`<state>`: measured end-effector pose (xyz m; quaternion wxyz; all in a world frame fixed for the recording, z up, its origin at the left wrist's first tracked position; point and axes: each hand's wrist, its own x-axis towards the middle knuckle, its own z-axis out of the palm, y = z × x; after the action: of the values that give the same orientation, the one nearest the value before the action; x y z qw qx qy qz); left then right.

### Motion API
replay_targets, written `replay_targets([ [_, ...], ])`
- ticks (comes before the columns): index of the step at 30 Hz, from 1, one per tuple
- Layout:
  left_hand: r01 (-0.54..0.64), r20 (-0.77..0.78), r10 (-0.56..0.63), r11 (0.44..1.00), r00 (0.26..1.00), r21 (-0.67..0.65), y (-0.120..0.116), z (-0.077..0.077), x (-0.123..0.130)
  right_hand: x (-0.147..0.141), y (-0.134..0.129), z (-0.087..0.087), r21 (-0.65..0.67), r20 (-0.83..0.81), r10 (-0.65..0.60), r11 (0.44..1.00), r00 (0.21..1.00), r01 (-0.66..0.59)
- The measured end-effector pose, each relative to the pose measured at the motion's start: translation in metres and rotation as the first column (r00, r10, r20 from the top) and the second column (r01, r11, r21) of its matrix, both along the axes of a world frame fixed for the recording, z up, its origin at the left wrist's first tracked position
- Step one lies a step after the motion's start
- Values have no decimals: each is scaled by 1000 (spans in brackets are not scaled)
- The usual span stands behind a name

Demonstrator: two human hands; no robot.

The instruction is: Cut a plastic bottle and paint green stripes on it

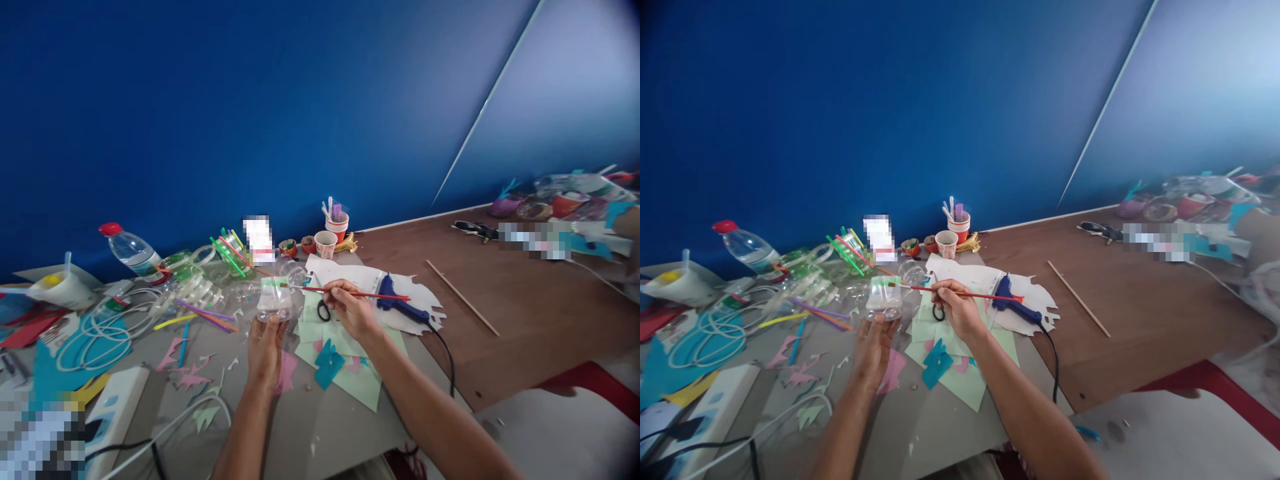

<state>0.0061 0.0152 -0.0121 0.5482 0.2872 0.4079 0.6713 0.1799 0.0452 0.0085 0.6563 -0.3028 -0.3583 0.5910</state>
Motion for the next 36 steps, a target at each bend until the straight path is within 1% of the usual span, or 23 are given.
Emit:
replay_targets([
  [5, -14, -1, 14, 1000, 1000, 2, 0, -1, -1, 2, 1, -1, -12, -8, -52, 999, 999, 52],
  [8, -13, 0, 13, 1000, 1000, 2, 1, -2, -1, 2, 0, 0, -7, -25, -32, 999, 999, 32],
  [11, -20, -17, 20, 1000, 1000, 4, 1, -3, 0, 0, -1, 1, -4, 2, -15, 1000, 1000, 15],
  [16, -17, -12, 17, 1000, 1000, -13, 2, -2, 0, 1, 1, 1, 8, 4, -97, 995, 995, 97],
  [22, -7, 5, 7, 1000, 1000, -23, 2, -3, 0, -1, -1, 0, 23, 26, -8, 1000, 1000, 7],
  [28, -14, 30, 15, 999, 999, -32, 3, -2, -1, 1, -1, 1, 32, 20, -68, 997, 997, 67],
  [33, 2, 38, -1, 1000, 999, -21, 2, -2, -1, -1, -2, 1, 45, 22, -17, 999, 1000, 16],
  [36, -1, 47, 2, 1000, 999, -19, 2, -2, -1, 0, -1, 0, 56, 46, -24, 998, 999, 22],
])
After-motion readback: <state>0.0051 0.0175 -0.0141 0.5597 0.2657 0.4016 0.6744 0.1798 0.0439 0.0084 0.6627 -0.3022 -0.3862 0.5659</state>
